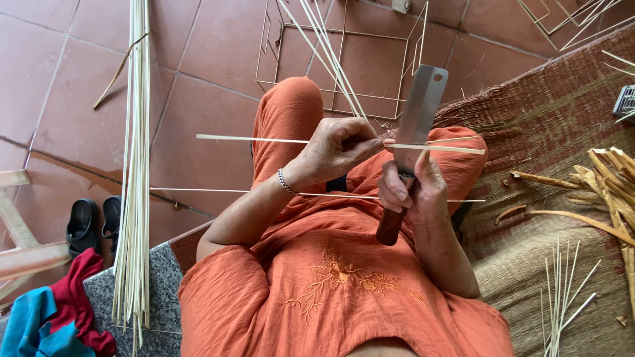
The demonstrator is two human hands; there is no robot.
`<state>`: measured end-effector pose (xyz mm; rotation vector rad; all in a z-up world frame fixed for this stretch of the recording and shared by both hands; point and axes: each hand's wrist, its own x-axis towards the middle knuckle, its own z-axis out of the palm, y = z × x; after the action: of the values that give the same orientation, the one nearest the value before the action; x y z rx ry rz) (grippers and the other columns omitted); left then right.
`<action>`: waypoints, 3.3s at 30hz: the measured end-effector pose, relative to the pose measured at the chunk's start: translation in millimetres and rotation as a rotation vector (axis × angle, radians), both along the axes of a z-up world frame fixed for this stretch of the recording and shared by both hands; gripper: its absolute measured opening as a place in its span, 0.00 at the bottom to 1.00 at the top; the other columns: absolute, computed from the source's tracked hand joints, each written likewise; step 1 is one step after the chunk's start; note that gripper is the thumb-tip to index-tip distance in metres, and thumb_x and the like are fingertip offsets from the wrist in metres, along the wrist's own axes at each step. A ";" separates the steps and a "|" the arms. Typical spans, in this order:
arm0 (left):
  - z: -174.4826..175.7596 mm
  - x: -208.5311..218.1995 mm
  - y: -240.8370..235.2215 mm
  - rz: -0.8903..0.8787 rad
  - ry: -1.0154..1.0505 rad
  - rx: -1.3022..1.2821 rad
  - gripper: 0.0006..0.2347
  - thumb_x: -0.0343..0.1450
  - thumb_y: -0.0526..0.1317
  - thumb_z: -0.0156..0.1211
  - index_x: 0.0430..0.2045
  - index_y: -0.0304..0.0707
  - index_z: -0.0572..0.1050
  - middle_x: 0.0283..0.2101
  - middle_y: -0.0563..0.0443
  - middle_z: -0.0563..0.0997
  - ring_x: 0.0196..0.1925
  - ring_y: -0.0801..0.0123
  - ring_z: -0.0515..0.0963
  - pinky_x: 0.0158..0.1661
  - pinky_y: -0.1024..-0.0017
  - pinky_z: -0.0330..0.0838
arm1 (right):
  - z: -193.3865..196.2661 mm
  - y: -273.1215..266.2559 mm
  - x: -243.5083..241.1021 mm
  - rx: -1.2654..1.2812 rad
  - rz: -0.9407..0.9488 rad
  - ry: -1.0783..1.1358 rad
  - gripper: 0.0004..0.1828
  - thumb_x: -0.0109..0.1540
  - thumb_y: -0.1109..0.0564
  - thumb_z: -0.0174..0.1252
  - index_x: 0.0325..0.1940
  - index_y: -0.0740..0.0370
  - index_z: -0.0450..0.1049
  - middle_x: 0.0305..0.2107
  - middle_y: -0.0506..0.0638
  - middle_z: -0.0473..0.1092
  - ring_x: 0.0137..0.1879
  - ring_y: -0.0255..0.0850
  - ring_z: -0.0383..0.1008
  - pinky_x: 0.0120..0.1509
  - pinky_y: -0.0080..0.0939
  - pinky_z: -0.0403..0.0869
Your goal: The person sits cross-legged on a mat and uses a knife to shave thin strips of bamboo. They hold the bamboo stick in their left hand and the knife in their right hand, repeatedly scraping the surface to remove the outer layer. The person works on multiple sticks, placing the finished ones aside.
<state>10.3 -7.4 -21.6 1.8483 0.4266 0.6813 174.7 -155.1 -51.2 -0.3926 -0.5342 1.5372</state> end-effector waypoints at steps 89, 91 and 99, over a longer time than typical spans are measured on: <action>12.7 -33.6 20.1 0.198 -0.115 0.169 0.08 0.74 0.43 0.68 0.31 0.40 0.77 0.30 0.59 0.73 0.33 0.74 0.68 0.42 0.72 0.58 | 11.2 27.2 51.8 0.361 0.049 -0.093 0.37 0.73 0.41 0.43 0.79 0.67 0.49 0.15 0.46 0.67 0.15 0.31 0.61 0.16 0.35 0.65; 12.2 -26.1 17.5 0.184 -0.129 0.156 0.09 0.74 0.43 0.68 0.30 0.41 0.77 0.30 0.59 0.74 0.32 0.74 0.67 0.41 0.71 0.58 | 12.7 27.0 38.4 0.276 0.082 -0.258 0.36 0.73 0.40 0.46 0.77 0.66 0.51 0.17 0.47 0.68 0.16 0.33 0.63 0.16 0.35 0.66; -4.1 -19.7 35.9 0.096 -0.129 0.093 0.10 0.70 0.47 0.70 0.28 0.42 0.78 0.27 0.61 0.74 0.30 0.78 0.68 0.36 0.75 0.61 | 18.1 23.7 11.0 0.056 -0.057 -0.354 0.25 0.76 0.42 0.47 0.65 0.66 0.67 0.21 0.49 0.68 0.17 0.32 0.58 0.18 0.33 0.61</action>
<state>-9.4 28.5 -25.7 1.8672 0.4072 0.8937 185.7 -131.4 -33.1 -0.6369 -0.8325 1.4010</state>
